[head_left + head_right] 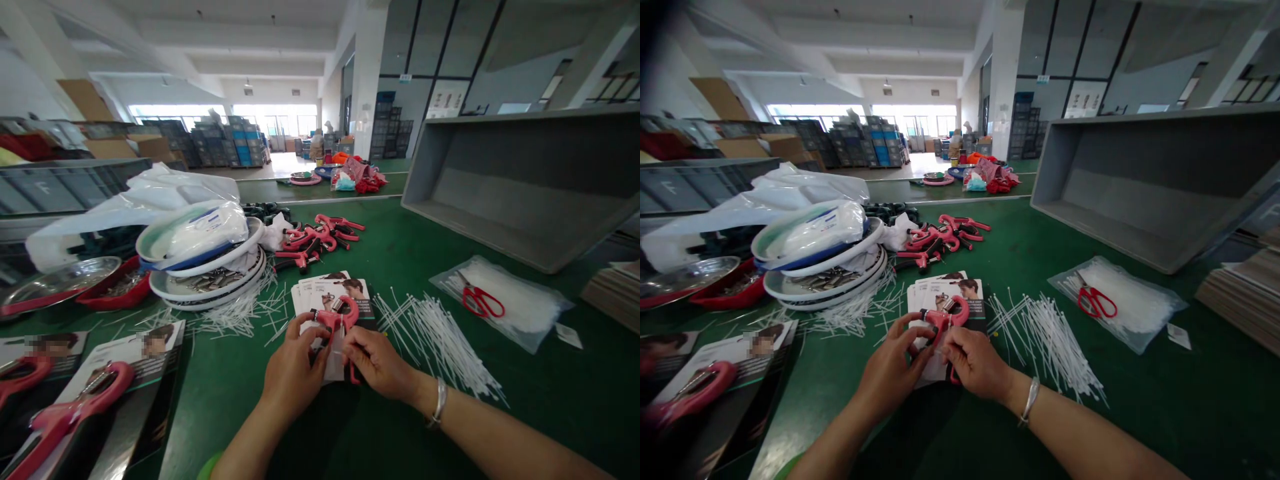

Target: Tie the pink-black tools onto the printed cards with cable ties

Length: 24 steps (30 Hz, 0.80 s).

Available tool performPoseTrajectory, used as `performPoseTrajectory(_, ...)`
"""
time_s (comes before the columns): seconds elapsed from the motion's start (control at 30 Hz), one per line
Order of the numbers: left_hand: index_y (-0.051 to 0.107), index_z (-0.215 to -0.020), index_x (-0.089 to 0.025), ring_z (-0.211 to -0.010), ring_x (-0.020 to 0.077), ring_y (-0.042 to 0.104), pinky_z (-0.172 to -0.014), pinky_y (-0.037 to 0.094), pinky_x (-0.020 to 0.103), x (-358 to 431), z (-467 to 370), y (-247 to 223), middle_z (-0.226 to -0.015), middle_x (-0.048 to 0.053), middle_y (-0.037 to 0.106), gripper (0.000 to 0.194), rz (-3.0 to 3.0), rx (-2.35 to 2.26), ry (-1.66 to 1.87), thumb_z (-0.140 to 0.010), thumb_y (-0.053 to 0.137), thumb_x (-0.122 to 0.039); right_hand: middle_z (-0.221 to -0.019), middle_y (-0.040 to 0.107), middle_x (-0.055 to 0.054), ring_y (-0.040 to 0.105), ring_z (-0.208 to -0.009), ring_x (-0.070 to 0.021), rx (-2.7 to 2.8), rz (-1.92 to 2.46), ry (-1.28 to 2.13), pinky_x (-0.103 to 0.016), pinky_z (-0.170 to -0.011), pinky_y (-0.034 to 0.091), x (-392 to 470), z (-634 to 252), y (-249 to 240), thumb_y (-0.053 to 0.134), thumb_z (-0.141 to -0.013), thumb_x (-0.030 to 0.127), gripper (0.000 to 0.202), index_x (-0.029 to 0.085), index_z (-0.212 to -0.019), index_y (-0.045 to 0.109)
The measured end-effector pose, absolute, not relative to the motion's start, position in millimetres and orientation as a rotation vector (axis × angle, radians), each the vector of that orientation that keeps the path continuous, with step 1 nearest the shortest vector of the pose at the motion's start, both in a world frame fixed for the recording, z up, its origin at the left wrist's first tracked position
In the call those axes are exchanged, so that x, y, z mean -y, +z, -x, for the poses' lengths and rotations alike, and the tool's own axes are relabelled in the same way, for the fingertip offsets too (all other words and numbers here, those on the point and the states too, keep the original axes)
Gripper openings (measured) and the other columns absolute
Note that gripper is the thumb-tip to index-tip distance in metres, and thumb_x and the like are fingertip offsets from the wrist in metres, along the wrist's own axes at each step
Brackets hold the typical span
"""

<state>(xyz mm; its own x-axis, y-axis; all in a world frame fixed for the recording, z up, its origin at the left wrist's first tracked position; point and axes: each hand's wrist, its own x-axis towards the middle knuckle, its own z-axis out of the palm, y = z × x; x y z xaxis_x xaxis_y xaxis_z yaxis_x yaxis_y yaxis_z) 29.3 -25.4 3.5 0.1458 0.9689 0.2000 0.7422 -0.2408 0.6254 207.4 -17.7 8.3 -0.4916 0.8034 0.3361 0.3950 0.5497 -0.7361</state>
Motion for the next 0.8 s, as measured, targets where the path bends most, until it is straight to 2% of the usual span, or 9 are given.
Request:
performPoseTrajectory(0.1,0.063,-0.100,-0.028,-0.072,0.0121,0.064,-0.069,0.051,0.029,25,-25,3,-0.131,0.004,0.048,0.020,-2.089,-1.615,0.787,-0.080,0.057,-0.025,-0.069,0.058,0.000,0.053,-0.057,-0.0097,2.118,0.960,0.961,-0.021,-0.054,0.042,14,-214,11,0.036,-0.093,0.035,0.029,0.018,-0.076,0.052)
performPoseTrajectory(0.17,0.064,-0.100,-0.030,-0.081,0.0150,0.065,-0.068,0.051,0.028,26,-22,1,-0.127,0.002,0.053,0.019,-2.134,-1.623,0.764,-0.082,0.056,-0.029,-0.071,0.060,0.001,0.055,-0.058,-0.0099,2.206,1.102,0.957,-0.021,-0.054,0.043,3,-237,15,0.040,-0.091,0.037,0.026,0.019,-0.080,0.055)
performPoseTrajectory(0.2,0.064,-0.099,-0.031,-0.083,0.0161,0.065,-0.067,0.051,0.027,27,-20,0,-0.124,0.001,0.056,0.018,-2.166,-1.636,0.753,-0.084,0.055,-0.030,-0.072,0.061,0.001,0.056,-0.061,-0.0106,2.243,1.254,0.871,-0.021,-0.056,0.044,-4,-255,19,0.042,-0.090,0.036,0.024,0.019,-0.083,0.057)
performPoseTrajectory(0.27,0.066,-0.096,-0.031,-0.087,0.0180,0.064,-0.065,0.052,0.027,29,-19,-5,-0.119,0.001,0.060,0.019,-2.256,-1.664,0.742,-0.086,0.050,-0.028,-0.082,0.064,-0.001,0.060,-0.074,-0.0131,2.135,1.842,0.444,-0.023,-0.065,0.045,-21,-302,27,0.050,-0.086,0.032,0.015,0.021,-0.085,0.059)
performPoseTrajectory(0.33,0.067,-0.096,-0.029,-0.091,0.0202,0.064,-0.068,0.052,0.030,33,-20,-9,-0.114,0.001,0.063,0.022,-2.372,-1.670,0.739,-0.087,0.048,-0.022,-0.089,0.065,-0.011,0.061,-0.081,-0.0207,1.917,2.149,0.216,-0.030,-0.069,0.043,-38,-353,35,0.048,-0.084,0.024,0.014,0.016,-0.087,0.060)
performPoseTrajectory(0.43,0.066,-0.100,-0.029,-0.093,0.0235,0.062,-0.068,0.053,0.033,35,-22,-11,-0.115,0.002,0.064,0.027,-2.511,-1.665,0.697,-0.084,0.049,-0.015,-0.085,0.064,-0.023,0.061,-0.079,-0.0306,1.727,2.413,0.097,-0.036,-0.063,0.040,-57,-412,39,0.057,-0.072,0.018,0.009,0.010,-0.077,0.061)
performPoseTrajectory(0.53,0.066,-0.101,-0.029,-0.093,0.0236,0.062,-0.067,0.052,0.033,35,-21,-8,-0.116,0.003,0.063,0.028,-2.511,-1.659,0.656,-0.085,0.048,-0.015,-0.076,0.064,-0.023,0.063,-0.074,-0.0302,1.675,2.495,0.148,-0.034,-0.059,0.037,-66,-437,35,0.062,-0.066,0.016,0.006,0.011,-0.064,0.060)
performPoseTrajectory(0.67,0.067,-0.099,-0.031,-0.096,0.0205,0.061,-0.075,0.051,0.033,33,-18,3,-0.123,0.003,0.058,0.022,-2.337,-1.596,0.731,-0.087,0.049,-0.034,-0.070,0.063,-0.020,0.062,-0.069,-0.0265,1.632,2.439,0.274,-0.034,-0.056,0.035,-61,-444,36,0.062,-0.069,0.024,0.016,0.012,-0.058,0.058)
performPoseTrajectory(0.8,0.072,-0.088,-0.030,-0.102,0.0231,0.056,-0.087,0.046,0.038,31,-30,13,-0.123,0.003,0.057,0.028,-2.310,-1.673,0.766,-0.086,0.048,-0.045,-0.072,0.065,-0.011,0.060,-0.060,-0.0175,1.622,2.110,0.629,-0.029,-0.052,0.040,-37,-436,38,0.047,-0.082,0.044,0.032,0.017,-0.078,0.063)
